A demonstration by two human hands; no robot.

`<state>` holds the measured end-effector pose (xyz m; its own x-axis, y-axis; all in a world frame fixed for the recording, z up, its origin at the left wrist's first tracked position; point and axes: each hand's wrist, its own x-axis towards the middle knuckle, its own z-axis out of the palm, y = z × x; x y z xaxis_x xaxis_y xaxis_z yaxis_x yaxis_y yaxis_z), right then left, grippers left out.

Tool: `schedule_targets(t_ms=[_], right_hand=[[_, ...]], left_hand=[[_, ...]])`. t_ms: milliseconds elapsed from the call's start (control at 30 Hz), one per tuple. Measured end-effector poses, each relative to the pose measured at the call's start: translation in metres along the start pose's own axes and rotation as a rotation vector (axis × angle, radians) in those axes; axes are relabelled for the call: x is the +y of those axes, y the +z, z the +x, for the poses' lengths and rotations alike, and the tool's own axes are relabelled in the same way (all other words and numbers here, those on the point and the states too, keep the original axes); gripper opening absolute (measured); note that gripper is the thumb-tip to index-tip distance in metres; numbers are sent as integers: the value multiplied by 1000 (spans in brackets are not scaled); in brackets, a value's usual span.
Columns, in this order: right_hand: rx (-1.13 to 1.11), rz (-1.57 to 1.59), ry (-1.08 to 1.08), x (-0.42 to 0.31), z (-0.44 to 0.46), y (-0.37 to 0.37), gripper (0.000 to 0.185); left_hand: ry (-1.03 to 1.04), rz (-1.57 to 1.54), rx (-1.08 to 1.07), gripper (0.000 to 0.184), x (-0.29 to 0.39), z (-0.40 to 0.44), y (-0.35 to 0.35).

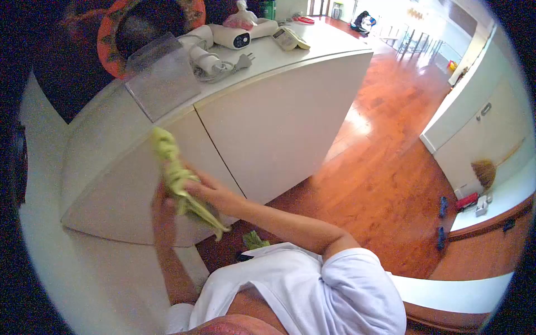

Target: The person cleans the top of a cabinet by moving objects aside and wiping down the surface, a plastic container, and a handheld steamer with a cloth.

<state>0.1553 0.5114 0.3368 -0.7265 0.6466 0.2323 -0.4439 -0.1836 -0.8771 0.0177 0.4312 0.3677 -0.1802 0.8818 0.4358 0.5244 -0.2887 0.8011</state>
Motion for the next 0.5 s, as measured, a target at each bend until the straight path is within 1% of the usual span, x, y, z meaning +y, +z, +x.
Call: schedule_targets(t_ms=[33,67,133,200,233,300,333,367,433,500], right_hand=[[160,77,37,0,-18,-11,51],[321,155,75,-2,-35,-24,50],[456,316,167,7,-66,-70,45],[575,542,199,-5,-97,-97,41],[594,534,181,-6,-112,-111,43],[591,577,108,-9,-141,-130,46],[571,624,53,-10,-154,-136,47],[607,661,46,-4,-168,-146,47],[687,729,35,13,-190,-165,47],[749,723,25,25,-200,-176,47]], left_hand=[[-8,-93,-66,44,17,4,24],[15,-51,-148,43,24,9,34],[59,28,-310,41,34,21,49],[268,92,-275,39,50,34,59],[371,130,-254,38,61,40,61],[442,-298,-209,32,101,44,70],[522,-513,-237,29,119,45,74],[583,-693,-291,29,134,46,80],[665,-972,-414,30,158,44,88],[703,-1171,-518,31,172,44,101]])
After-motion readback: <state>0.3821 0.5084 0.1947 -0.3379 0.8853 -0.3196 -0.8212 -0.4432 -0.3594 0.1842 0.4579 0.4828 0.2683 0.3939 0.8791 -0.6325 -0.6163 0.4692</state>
